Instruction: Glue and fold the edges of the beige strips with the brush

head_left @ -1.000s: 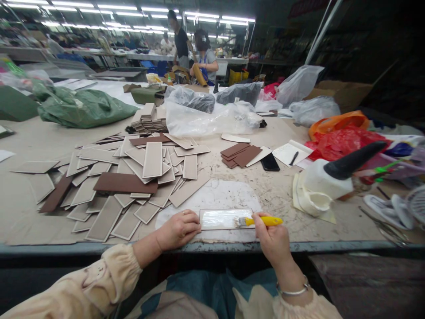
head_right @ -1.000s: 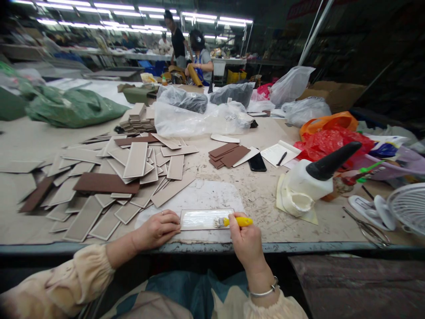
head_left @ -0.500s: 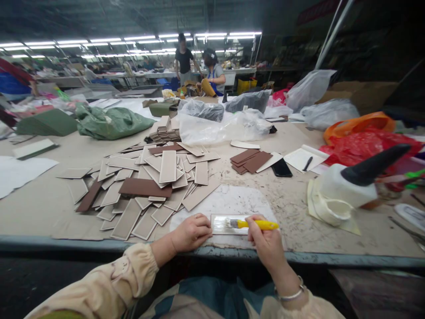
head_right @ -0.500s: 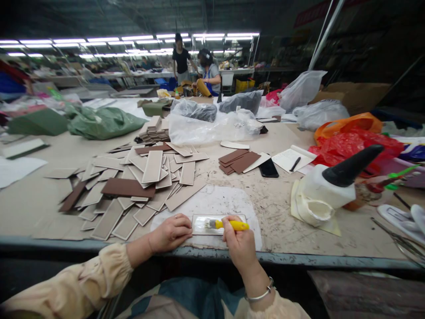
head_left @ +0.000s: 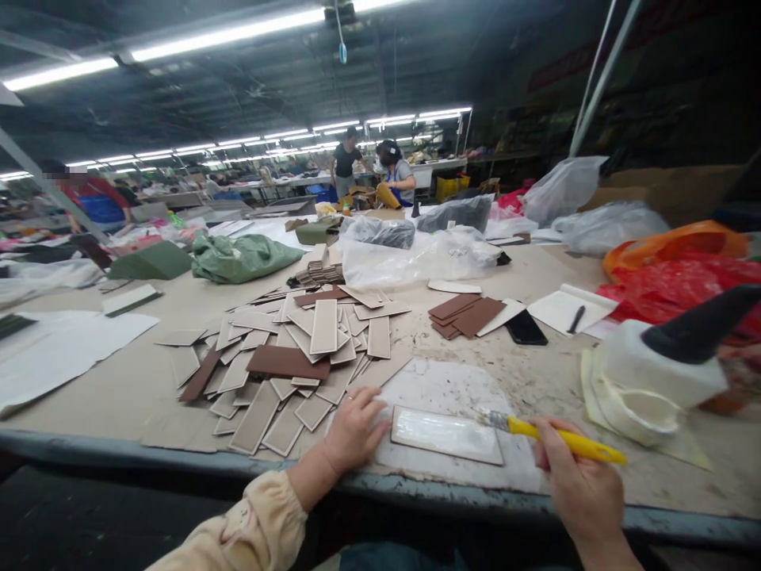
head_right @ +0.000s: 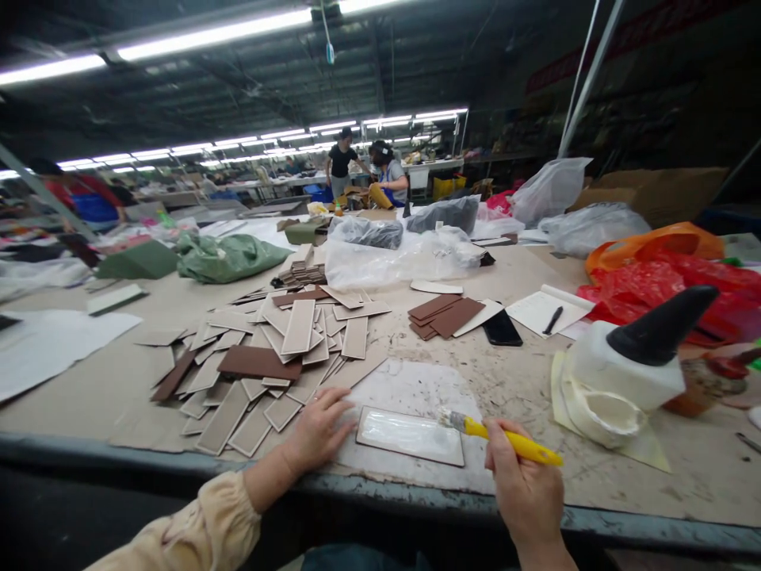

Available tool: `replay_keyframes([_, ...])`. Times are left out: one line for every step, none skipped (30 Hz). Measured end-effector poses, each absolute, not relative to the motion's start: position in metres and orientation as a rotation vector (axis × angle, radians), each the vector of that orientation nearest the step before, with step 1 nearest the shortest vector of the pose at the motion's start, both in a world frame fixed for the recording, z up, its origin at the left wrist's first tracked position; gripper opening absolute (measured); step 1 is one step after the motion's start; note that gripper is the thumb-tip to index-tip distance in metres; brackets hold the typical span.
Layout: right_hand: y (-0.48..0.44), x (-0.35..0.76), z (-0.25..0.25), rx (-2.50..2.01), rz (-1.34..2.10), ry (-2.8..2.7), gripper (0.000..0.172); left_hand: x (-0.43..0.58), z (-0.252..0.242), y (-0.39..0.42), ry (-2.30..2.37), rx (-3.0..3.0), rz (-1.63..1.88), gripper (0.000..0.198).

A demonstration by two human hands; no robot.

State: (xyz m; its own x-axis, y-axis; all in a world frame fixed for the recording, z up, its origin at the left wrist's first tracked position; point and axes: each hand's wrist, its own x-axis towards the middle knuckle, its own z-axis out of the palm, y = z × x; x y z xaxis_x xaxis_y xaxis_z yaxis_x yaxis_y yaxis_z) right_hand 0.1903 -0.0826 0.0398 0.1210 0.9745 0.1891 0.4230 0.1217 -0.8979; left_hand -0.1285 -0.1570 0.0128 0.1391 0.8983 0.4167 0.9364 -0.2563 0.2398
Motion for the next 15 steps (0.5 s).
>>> replay_keyframes([-0.083, 0.190, 0.040, -1.422, 0.777, -1.409, 0.041, -0.132, 0.015, -0.153, -1.960, -2.199, -0.658, 0.027])
replay_keyframes([-0.083, 0.189, 0.041, -1.392, 0.805, -1.368, 0.041, -0.136, 0.018, -0.149, -2.041, -2.120, -0.545, 0.034])
replay_keyframes([-0.082, 0.188, 0.041, -1.370, 0.820, -1.337, 0.040, -0.140, 0.021, -0.145, -2.104, -2.075, -0.430, 0.036])
replay_keyframes([-0.082, 0.188, 0.041, -1.354, 0.827, -1.316, 0.040, -0.144, 0.025, -0.140, -2.148, -2.055, -0.326, 0.035])
replay_keyframes([-0.081, 0.187, 0.041, -1.342, 0.828, -1.302, 0.039, -0.147, 0.028, -0.136, -2.171, -2.056, -0.244, 0.033])
replay_keyframes([-0.081, 0.187, 0.040, -1.332, 0.825, -1.291, 0.039, -0.150, 0.031, -0.132, -2.176, -2.075, -0.184, 0.030])
replay_keyframes([-0.080, 0.187, 0.040, -1.323, 0.819, -1.279, 0.039, -0.153, 0.033, -0.128, -2.169, -2.103, -0.147, 0.026])
replay_keyframes([-0.080, 0.188, 0.040, -1.313, 0.811, -1.266, 0.038, -0.156, 0.035, -0.126, -2.155, -2.131, -0.130, 0.022])
replay_keyframes([-0.079, 0.188, 0.039, -1.303, 0.801, -1.249, 0.038, -0.158, 0.036, -0.124, -2.144, -2.155, -0.132, 0.019])
replay_keyframes([-0.079, 0.188, 0.039, -1.291, 0.794, -1.228, 0.039, -0.161, 0.036, -0.124, -2.140, -2.174, -0.149, 0.019])
replay_keyframes([-0.078, 0.189, 0.039, -1.276, 0.794, -1.212, 0.039, -0.164, 0.036, -0.124, -2.141, -2.191, -0.181, 0.021])
replay_keyframes([-0.077, 0.189, 0.038, -1.259, 0.800, -1.203, 0.039, -0.167, 0.036, -0.125, -2.146, -2.204, -0.224, 0.023])
replay_keyframes([-0.077, 0.188, 0.038, -1.242, 0.808, -1.203, 0.039, -0.170, 0.036, -0.126, -2.153, -2.219, -0.266, 0.023])
replay_keyframes([-0.076, 0.188, 0.037, -1.224, 0.819, -1.214, 0.039, -0.172, 0.036, -0.128, -2.158, -2.239, -0.299, 0.023])
replay_keyframes([-0.076, 0.187, 0.036, -1.209, 0.832, -1.227, 0.039, -0.174, 0.036, -0.130, -2.161, -2.257, -0.319, 0.021])
